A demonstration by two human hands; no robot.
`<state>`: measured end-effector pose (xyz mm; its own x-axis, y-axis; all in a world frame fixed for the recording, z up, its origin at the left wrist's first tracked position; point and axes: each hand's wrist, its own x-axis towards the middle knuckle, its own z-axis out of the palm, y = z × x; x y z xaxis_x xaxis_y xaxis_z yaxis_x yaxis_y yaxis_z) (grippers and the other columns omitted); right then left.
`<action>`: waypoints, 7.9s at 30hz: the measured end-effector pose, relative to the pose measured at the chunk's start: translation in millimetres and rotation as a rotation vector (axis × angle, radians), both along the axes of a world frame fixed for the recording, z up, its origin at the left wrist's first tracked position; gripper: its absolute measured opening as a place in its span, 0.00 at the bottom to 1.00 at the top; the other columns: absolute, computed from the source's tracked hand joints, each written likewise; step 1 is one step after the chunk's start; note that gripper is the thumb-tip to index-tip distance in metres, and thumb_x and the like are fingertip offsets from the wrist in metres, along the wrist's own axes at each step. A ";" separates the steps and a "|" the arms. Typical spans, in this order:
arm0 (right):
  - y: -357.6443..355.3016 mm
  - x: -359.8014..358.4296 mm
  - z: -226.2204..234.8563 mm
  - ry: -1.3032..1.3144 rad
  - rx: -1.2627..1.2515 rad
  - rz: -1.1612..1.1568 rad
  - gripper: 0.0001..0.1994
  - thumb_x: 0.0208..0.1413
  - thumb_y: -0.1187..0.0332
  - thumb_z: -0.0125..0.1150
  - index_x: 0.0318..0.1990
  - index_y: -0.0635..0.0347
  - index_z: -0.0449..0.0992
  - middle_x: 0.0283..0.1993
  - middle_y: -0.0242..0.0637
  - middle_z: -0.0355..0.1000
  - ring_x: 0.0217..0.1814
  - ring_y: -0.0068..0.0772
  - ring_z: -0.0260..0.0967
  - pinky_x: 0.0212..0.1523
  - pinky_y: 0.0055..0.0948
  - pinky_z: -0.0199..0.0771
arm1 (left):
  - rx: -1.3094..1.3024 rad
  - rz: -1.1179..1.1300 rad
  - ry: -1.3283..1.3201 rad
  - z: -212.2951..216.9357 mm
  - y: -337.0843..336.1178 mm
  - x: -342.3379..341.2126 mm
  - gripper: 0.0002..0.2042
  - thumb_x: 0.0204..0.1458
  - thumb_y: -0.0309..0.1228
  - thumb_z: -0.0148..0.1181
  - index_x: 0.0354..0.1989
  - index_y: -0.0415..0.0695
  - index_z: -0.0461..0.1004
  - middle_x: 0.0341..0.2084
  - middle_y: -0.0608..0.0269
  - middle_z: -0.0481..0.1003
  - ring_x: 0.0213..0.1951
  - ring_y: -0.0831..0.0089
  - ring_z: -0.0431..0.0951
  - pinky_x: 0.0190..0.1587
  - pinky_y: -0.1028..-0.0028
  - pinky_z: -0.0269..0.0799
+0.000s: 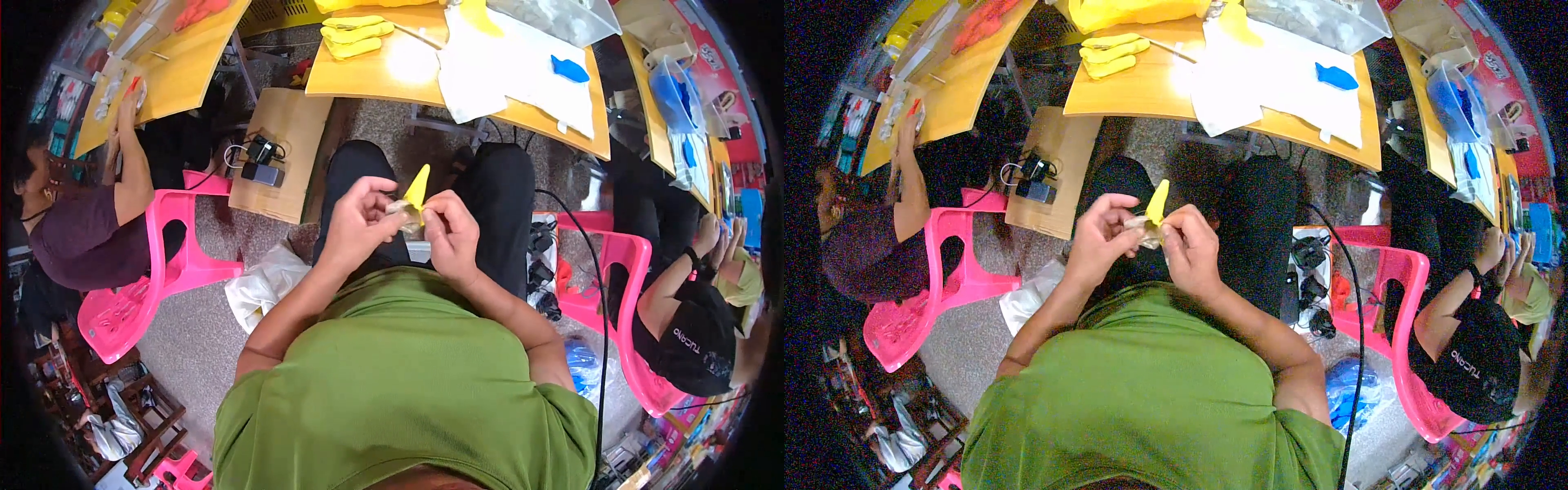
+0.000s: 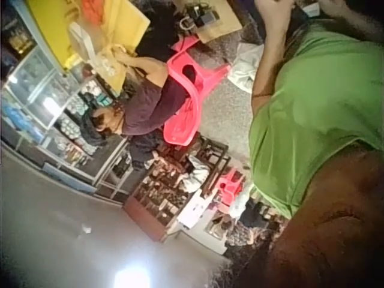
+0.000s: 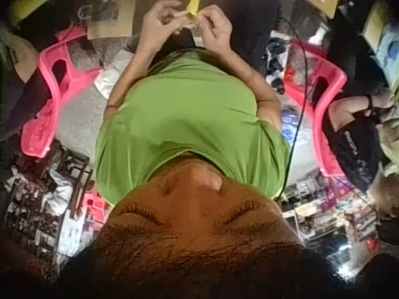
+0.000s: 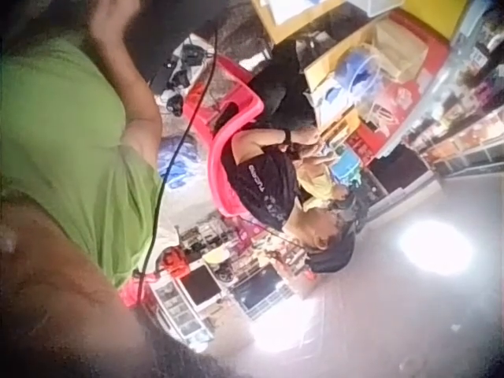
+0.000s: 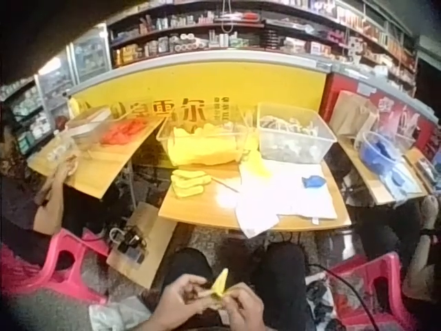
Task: Assemble small yellow fabric craft items by inserting a stick into them and then packaging them into plastic bags.
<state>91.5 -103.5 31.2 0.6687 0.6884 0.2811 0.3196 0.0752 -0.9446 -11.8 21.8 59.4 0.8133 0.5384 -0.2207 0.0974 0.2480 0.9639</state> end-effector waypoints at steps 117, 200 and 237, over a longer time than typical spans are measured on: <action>-14.6 26.3 27.7 -0.402 -0.248 0.235 0.12 0.44 0.76 0.64 0.38 0.66 0.71 0.33 0.44 0.69 0.33 0.43 0.70 0.33 0.32 0.71 | 0.361 -0.239 0.140 -86.0 20.8 -34.4 0.41 0.27 0.30 0.74 0.56 0.48 0.62 0.48 0.60 0.64 0.52 0.65 0.65 0.48 0.66 0.67; -18.8 6.6 32.2 0.208 -0.040 0.255 0.06 0.48 0.79 0.59 0.27 0.62 0.67 0.34 0.32 0.64 0.31 0.17 0.60 0.30 0.17 0.61 | 0.406 -0.548 -0.143 23.2 16.9 -13.5 0.18 0.45 0.31 0.65 0.42 0.41 0.66 0.37 0.64 0.65 0.36 0.76 0.67 0.39 0.75 0.65; -23.0 23.0 47.4 0.463 -0.334 0.544 0.09 0.59 0.71 0.49 0.43 0.67 0.69 0.32 0.36 0.71 0.26 0.20 0.68 0.28 0.19 0.69 | 0.467 -0.242 -0.148 -7.1 9.4 -18.7 0.08 0.46 0.28 0.63 0.32 0.38 0.74 0.19 0.64 0.73 0.21 0.81 0.70 0.23 0.77 0.63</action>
